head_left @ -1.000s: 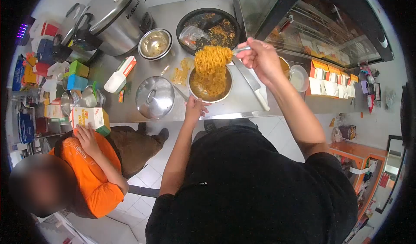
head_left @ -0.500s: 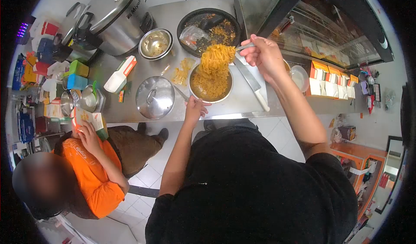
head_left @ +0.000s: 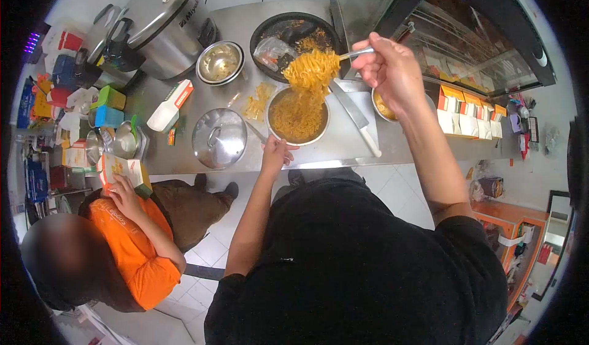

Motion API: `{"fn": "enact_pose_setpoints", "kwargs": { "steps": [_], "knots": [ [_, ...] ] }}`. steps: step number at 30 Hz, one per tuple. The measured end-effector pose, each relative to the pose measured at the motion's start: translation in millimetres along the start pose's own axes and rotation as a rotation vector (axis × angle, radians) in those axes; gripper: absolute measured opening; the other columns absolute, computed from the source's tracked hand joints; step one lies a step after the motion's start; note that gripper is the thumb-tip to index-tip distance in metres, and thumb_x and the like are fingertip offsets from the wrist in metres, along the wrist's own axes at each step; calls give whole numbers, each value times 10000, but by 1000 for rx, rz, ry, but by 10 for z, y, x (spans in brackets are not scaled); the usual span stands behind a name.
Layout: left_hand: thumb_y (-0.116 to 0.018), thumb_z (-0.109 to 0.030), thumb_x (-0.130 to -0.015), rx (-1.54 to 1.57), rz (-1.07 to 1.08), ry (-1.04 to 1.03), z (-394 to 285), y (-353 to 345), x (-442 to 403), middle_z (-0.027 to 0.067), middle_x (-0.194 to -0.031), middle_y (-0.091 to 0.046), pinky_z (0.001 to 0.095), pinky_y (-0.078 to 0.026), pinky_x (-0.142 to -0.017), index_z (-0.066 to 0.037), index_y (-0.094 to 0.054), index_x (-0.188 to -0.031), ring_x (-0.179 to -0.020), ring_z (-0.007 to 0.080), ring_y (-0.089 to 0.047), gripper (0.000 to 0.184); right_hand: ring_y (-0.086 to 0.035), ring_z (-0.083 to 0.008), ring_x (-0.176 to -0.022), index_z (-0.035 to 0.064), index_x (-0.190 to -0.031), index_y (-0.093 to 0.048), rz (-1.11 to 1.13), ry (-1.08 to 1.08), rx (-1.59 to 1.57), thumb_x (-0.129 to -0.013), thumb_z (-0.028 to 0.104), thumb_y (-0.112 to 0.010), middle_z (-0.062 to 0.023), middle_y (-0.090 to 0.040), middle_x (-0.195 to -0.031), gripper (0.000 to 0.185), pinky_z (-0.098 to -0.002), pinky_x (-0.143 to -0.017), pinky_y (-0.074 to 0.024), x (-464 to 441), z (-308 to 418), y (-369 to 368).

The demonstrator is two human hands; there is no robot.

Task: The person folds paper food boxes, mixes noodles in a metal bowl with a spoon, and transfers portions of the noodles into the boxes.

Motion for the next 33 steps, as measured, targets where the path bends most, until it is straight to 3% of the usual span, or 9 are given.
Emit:
{"fn": "enact_pose_setpoints", "kwargs": {
  "steps": [6,8,9,11,14,20,26,29,33],
  "knots": [
    [-430,-198,-1116,33,3,-11,-1,-8,6,202,-974,-749,238,-449,-455,-89,-406,-1142,-577,121,-590,115,-618,-81,-537,-8,-1021,-687,-6,236,272,-1100,316,-513,-115,-732,-743,376,-227,-480,-459,147,331,-281],
    [-430,-186,-1110,69,7,-30,27,-4,-9,204,-960,-759,243,-438,-440,-86,-395,-1139,-559,140,-598,110,-647,-101,-575,-1,-1017,-701,34,330,475,-1077,294,-550,-103,-720,-724,337,-275,-533,-517,112,-23,-454],
    [-434,-183,-1108,73,3,-21,31,-6,-8,207,-961,-759,244,-437,-440,-87,-392,-1127,-560,141,-599,106,-702,-193,-642,-9,-1052,-720,176,319,720,-1060,217,-561,-147,-753,-814,277,-317,-591,-554,102,-240,-610],
    [-441,-177,-1104,79,-3,-3,10,-17,10,212,-964,-759,246,-434,-440,-91,-387,-1103,-561,141,-600,101,-735,-337,-747,-34,-1037,-721,486,705,1148,-989,140,-614,-207,-737,-847,210,-392,-709,-586,126,-785,-805],
    [-446,-180,-1108,65,-15,3,-8,-19,11,225,-975,-747,246,-441,-447,-102,-395,-1065,-568,115,-580,103,-717,-416,-833,-26,-1004,-731,579,637,1214,-920,98,-645,-247,-718,-884,172,-447,-786,-578,100,-1078,-785],
    [-471,-171,-1098,33,-28,-19,-42,-32,-9,215,-945,-734,258,-462,-479,-94,-404,-1084,-580,139,-591,102,-708,-372,-989,-22,-1160,-681,1040,792,1247,-849,41,-616,-222,-722,-1039,324,-449,-836,-572,-131,-1800,-846],
    [-469,-124,-1088,210,-72,-12,-146,36,46,237,-880,-712,329,-616,-612,-77,-374,-1023,-720,272,-741,124,-698,-363,-1032,14,-1266,-615,941,751,1484,-839,42,-600,-182,-709,-1101,428,-459,-842,-575,-407,-2321,-375],
    [-466,-113,-1090,274,-56,-30,-158,6,46,237,-860,-699,369,-651,-671,-67,-383,-1037,-778,315,-763,109,-713,-386,-943,10,-1081,-666,860,632,1556,-866,79,-630,-183,-721,-950,229,-473,-800,-575,-452,-2161,-142],
    [-468,-123,-1092,306,-50,-40,-230,-65,53,232,-871,-690,378,-651,-700,-83,-381,-1037,-809,317,-762,110,-717,-393,-807,-16,-980,-681,620,228,1427,-915,37,-571,-194,-735,-868,138,-454,-727,-577,-616,-2113,205]
  ]
}}
Point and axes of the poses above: each hand's wrist, its own x-axis away from the middle knuckle, its own y-axis out of the back of the hand, z = x × y, the point moved 8 cm from there along -x, towards the middle knuckle
